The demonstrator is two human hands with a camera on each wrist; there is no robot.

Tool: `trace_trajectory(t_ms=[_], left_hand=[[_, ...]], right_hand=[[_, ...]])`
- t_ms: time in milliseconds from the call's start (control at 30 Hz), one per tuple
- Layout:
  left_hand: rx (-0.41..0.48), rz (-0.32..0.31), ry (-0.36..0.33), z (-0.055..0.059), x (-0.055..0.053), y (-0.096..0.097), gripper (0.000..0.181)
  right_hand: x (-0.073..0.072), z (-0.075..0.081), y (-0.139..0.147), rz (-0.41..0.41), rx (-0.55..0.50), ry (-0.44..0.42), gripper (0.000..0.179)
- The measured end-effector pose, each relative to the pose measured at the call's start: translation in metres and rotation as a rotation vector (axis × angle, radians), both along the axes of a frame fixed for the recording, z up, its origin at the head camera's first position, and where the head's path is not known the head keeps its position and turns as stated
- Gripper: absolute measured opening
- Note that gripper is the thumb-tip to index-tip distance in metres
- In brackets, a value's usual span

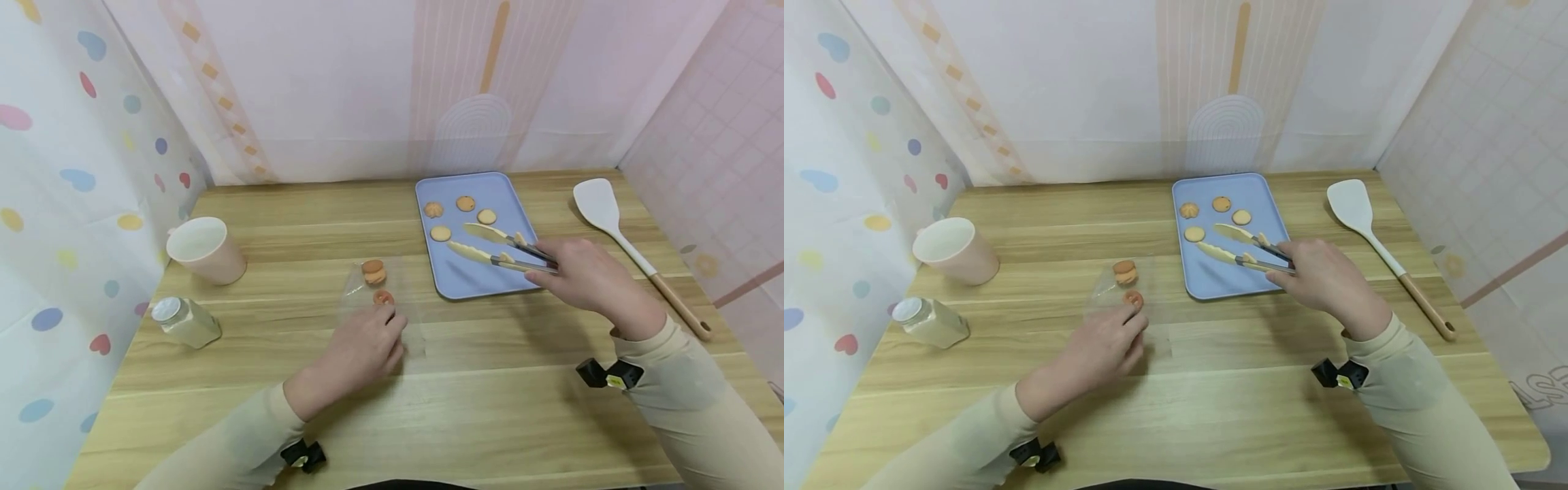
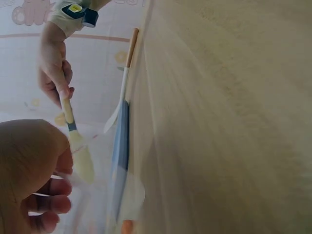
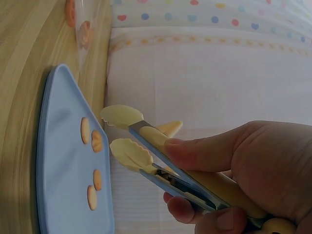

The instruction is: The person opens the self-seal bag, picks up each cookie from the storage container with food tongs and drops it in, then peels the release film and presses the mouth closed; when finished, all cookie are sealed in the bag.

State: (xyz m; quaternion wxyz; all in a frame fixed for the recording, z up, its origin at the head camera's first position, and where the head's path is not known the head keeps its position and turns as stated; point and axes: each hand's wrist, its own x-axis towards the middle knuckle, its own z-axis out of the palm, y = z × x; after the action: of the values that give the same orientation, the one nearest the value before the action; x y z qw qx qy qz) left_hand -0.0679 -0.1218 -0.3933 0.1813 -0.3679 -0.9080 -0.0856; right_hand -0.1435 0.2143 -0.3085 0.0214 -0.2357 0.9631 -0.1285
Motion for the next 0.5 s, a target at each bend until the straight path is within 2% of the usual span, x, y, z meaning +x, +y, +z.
trace_trajectory(t_ms=[100,167,300,500], left_hand=[[0.08,0.018,0.036,0.006,-0.007,0.001,0.009],[0.132,0.026,0.031,0.012,-0.014,0.002,0.01],[0.204,0.036,-0.052,0.026,-0.031,0.001,0.005],[0.295,0.039,-0.25,0.039,-0.06,-0.001,0.011]], right_hand=[[0.0,-0.002,0.001,-0.003,-0.007,-0.007,0.027],[-0.001,-0.003,0.001,-0.005,-0.013,-0.014,0.027],[-0.004,-0.005,0.001,-0.004,-0.024,-0.018,0.03],[-0.01,-0.013,0.0,-0.023,-0.04,-0.04,0.035]])
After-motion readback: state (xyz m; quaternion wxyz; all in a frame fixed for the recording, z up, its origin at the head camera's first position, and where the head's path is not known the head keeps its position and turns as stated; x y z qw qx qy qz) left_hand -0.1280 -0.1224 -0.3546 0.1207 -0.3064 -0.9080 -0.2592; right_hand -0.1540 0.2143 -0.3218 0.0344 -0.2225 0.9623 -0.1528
